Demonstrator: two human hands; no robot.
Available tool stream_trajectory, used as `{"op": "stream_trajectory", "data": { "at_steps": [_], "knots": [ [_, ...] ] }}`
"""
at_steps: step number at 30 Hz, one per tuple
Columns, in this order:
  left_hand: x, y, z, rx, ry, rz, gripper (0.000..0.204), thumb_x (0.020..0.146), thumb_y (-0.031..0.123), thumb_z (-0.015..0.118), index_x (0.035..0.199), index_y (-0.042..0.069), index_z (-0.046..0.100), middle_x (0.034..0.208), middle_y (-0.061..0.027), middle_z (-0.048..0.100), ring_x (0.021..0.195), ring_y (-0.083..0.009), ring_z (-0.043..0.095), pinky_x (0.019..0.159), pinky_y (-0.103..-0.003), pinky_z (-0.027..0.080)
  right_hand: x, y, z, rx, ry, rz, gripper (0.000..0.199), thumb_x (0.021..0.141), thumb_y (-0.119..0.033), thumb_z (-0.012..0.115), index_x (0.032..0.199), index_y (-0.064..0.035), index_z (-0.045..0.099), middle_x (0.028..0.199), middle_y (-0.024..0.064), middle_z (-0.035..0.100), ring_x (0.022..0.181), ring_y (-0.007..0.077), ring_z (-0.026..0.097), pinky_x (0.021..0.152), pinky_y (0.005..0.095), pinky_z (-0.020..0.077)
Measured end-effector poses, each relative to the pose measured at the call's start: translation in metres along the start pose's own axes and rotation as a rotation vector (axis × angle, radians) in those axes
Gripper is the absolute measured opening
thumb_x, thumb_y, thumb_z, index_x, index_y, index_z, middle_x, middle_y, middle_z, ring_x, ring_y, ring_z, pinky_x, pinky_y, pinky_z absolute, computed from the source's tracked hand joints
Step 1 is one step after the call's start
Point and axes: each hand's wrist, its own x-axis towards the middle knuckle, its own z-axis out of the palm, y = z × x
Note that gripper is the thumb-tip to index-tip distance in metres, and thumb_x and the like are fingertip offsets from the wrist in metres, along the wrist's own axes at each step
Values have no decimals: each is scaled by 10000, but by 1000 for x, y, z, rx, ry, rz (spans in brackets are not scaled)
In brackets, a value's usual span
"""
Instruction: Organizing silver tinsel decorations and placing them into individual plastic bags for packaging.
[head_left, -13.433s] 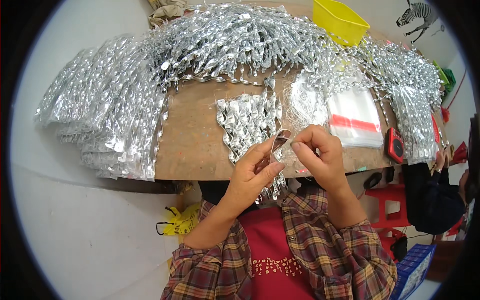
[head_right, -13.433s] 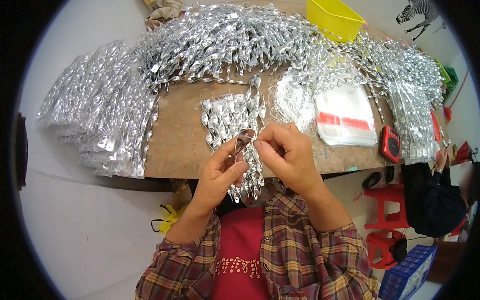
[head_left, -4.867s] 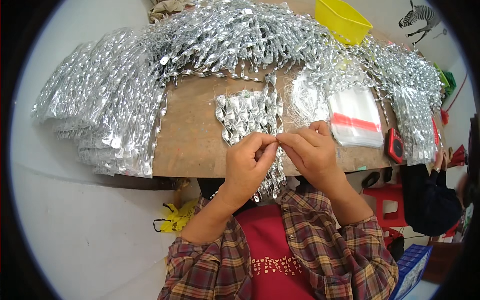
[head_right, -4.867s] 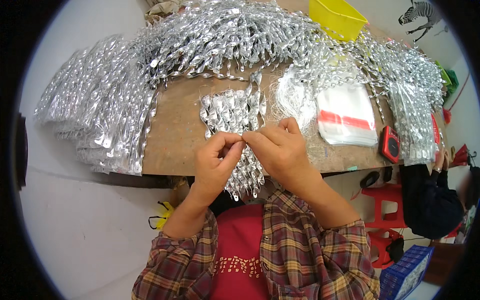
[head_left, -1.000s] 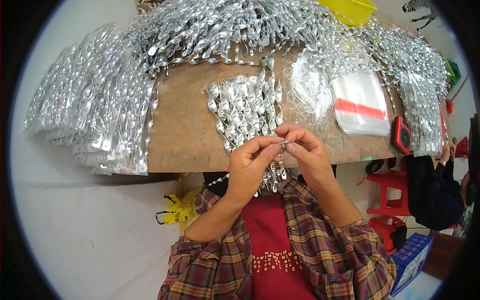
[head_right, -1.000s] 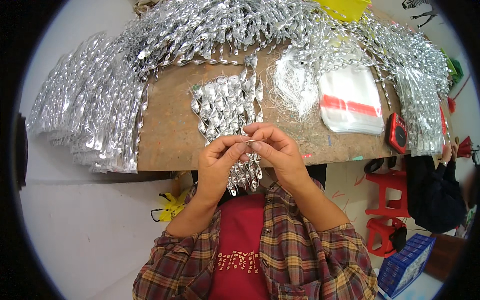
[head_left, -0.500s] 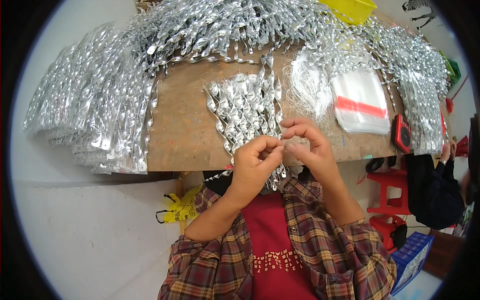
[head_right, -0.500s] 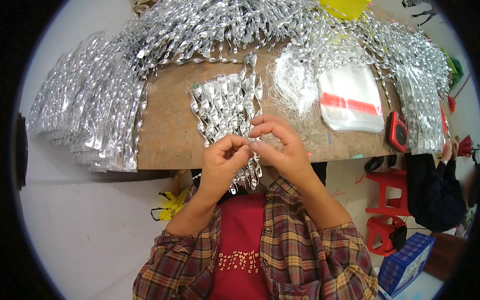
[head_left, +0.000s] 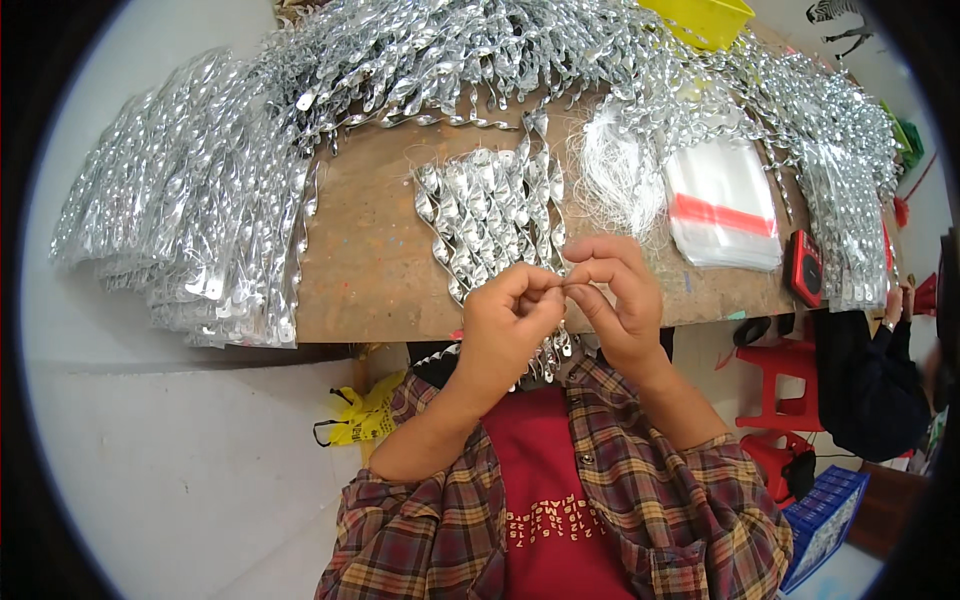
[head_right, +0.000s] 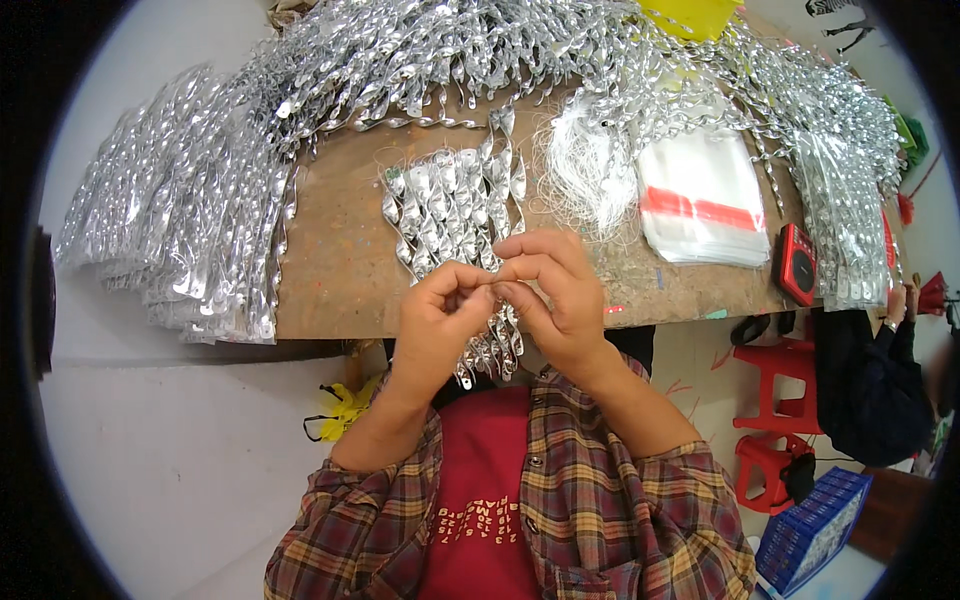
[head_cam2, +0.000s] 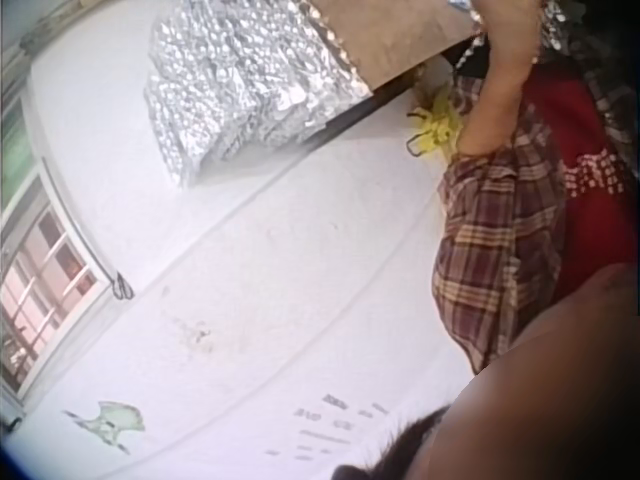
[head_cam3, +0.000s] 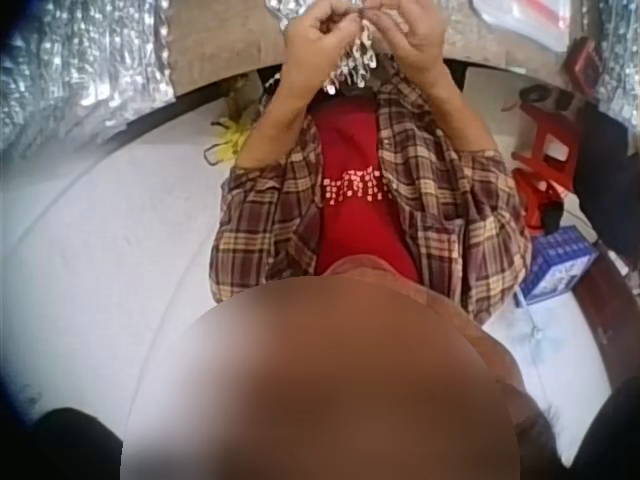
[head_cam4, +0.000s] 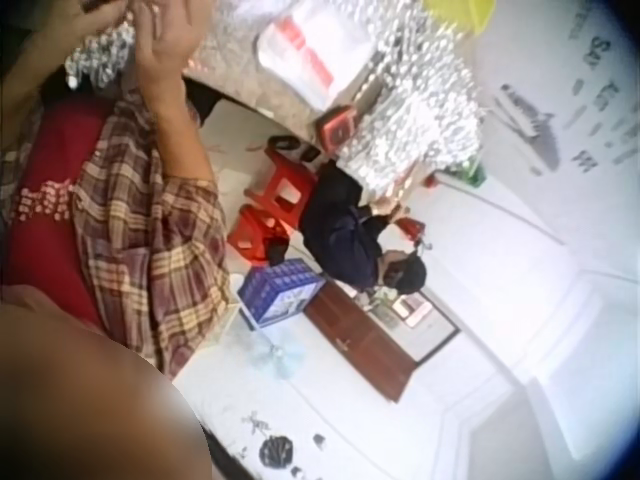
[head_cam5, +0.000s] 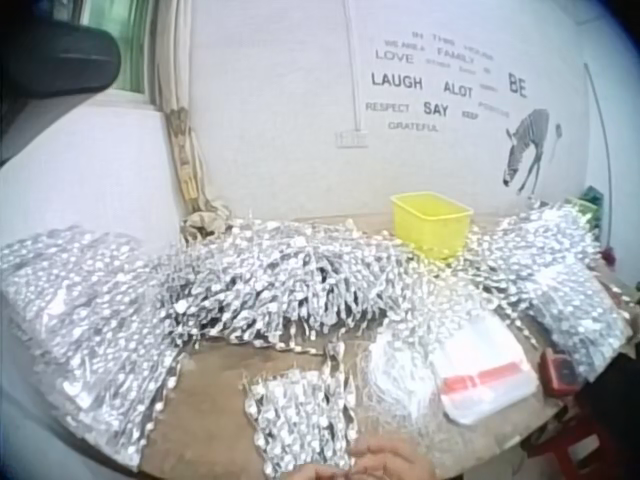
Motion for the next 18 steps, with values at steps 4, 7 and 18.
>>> {"op": "stream_trajectory", "data": {
  "at_steps": [4,7,18],
  "knots": [
    [7,2,-16,-454,-157,-271,153,860,137,617,946,10,616,754,-42,627,608,-69,535,575,-179,438,3,5,1,-61,29,-172,90,757,-42,658,840,-44,625,971,79,604,949,235,533,837,324,416],
    [8,3,-20,-487,-177,-308,151,852,128,624,947,11,614,756,-40,624,619,-68,538,579,-177,437,4,8,2,-54,35,-233,107,748,-33,664,851,-48,638,944,70,610,936,240,534,821,330,422],
    [1,6,-14,-383,-133,-174,113,842,110,621,901,14,607,755,-24,611,641,-57,529,588,-176,428,-5,11,3,-9,29,-45,170,731,-8,669,884,-80,654,863,46,642,806,208,578,749,319,402]
  ]
}}
